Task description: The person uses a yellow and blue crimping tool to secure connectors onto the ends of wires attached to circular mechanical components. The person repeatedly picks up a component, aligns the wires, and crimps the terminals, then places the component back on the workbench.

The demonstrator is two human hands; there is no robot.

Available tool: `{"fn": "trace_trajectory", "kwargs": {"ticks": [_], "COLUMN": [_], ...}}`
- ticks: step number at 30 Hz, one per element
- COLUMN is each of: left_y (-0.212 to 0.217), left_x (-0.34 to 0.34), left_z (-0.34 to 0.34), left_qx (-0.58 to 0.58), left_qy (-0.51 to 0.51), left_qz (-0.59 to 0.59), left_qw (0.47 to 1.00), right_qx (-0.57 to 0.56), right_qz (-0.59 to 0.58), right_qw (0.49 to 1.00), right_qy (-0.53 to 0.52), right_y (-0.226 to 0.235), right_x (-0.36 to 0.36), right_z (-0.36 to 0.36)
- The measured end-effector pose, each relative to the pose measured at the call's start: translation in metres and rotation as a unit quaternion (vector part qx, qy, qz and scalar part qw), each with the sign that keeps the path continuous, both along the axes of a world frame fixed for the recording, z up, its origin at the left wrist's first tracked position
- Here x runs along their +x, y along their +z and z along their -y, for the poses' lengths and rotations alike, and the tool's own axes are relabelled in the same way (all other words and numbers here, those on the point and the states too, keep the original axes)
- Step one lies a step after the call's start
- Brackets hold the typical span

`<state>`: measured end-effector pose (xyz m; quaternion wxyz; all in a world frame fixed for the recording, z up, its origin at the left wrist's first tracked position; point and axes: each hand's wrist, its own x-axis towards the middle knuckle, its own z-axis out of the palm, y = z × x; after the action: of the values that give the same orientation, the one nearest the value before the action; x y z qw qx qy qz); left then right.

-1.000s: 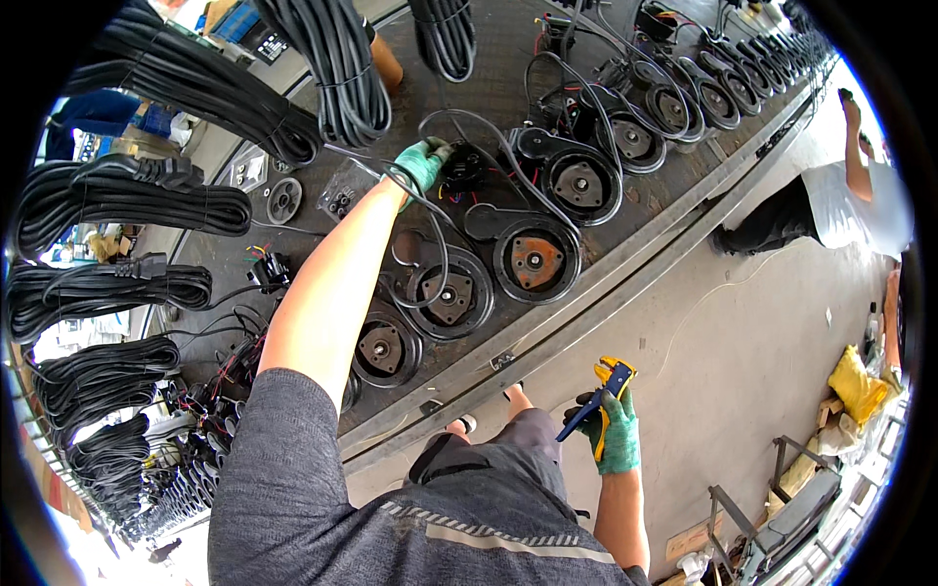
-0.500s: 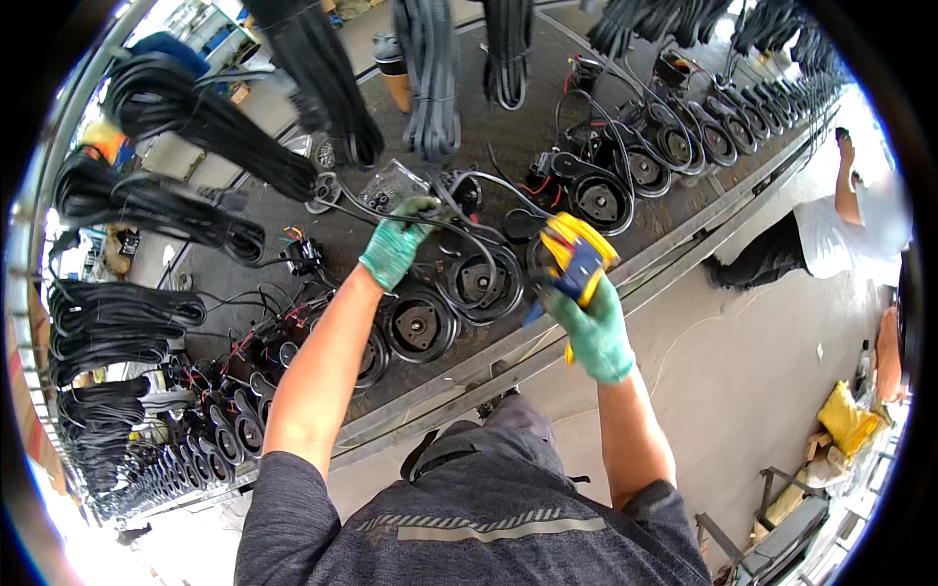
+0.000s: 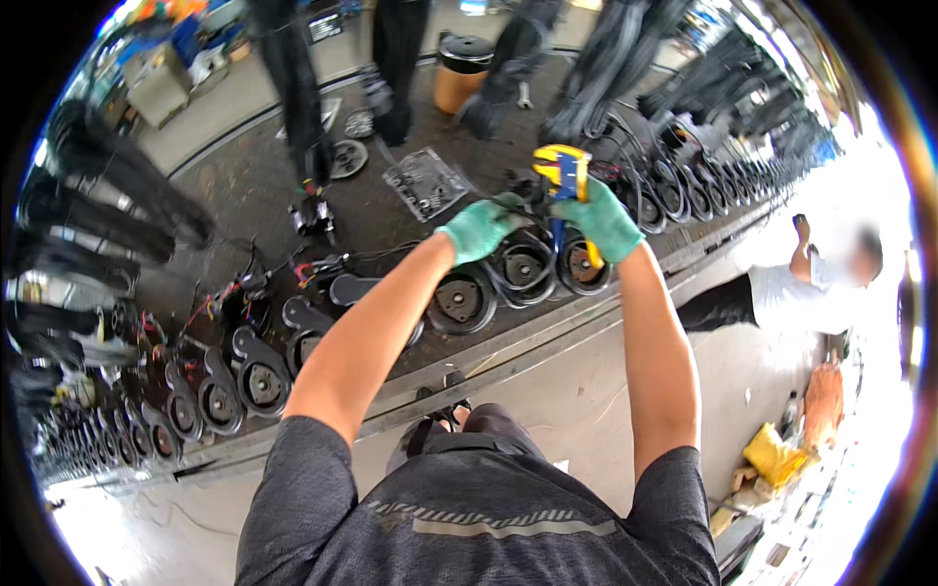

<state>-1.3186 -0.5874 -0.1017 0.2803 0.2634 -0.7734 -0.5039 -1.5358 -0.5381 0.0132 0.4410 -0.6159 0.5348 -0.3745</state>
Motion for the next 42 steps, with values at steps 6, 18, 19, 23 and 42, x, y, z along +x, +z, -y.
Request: {"fn": "trace_trajectory", "kwargs": {"ticks": [6, 18, 19, 23, 42], "left_y": [-0.058, 0.001, -0.002, 0.007, 0.002], "left_x": [-0.028, -0.041, -0.044, -0.052, -0.072], "left_z": [-0.011, -0.045, -0.044, -0.047, -0.061], "left_qx": [-0.044, -0.083, -0.082, -0.123, -0.089], "left_qy": [0.107, 0.187, 0.201, 0.219, 0.208], "left_qz": [-0.017, 0.109, 0.112, 0.163, 0.089], "left_qw": [0.993, 0.973, 0.970, 0.954, 0.970], "right_qx": [0.082, 0.059, 0.089, 0.066, 0.164], "right_qz": [0.038, 0.234, 0.291, 0.298, 0.211], "right_qw": [0.996, 0.965, 0.944, 0.948, 0.896], "right_qy": [0.024, -0.102, -0.125, -0.095, 0.353], "right_y": [0.013, -0.044, -0.056, -0.073, -0.058], "right_x": [0.030, -0.035, -0.050, -0.079, -0.104], "right_z": [-0.018, 0.010, 0.020, 0.028, 0.084]}}
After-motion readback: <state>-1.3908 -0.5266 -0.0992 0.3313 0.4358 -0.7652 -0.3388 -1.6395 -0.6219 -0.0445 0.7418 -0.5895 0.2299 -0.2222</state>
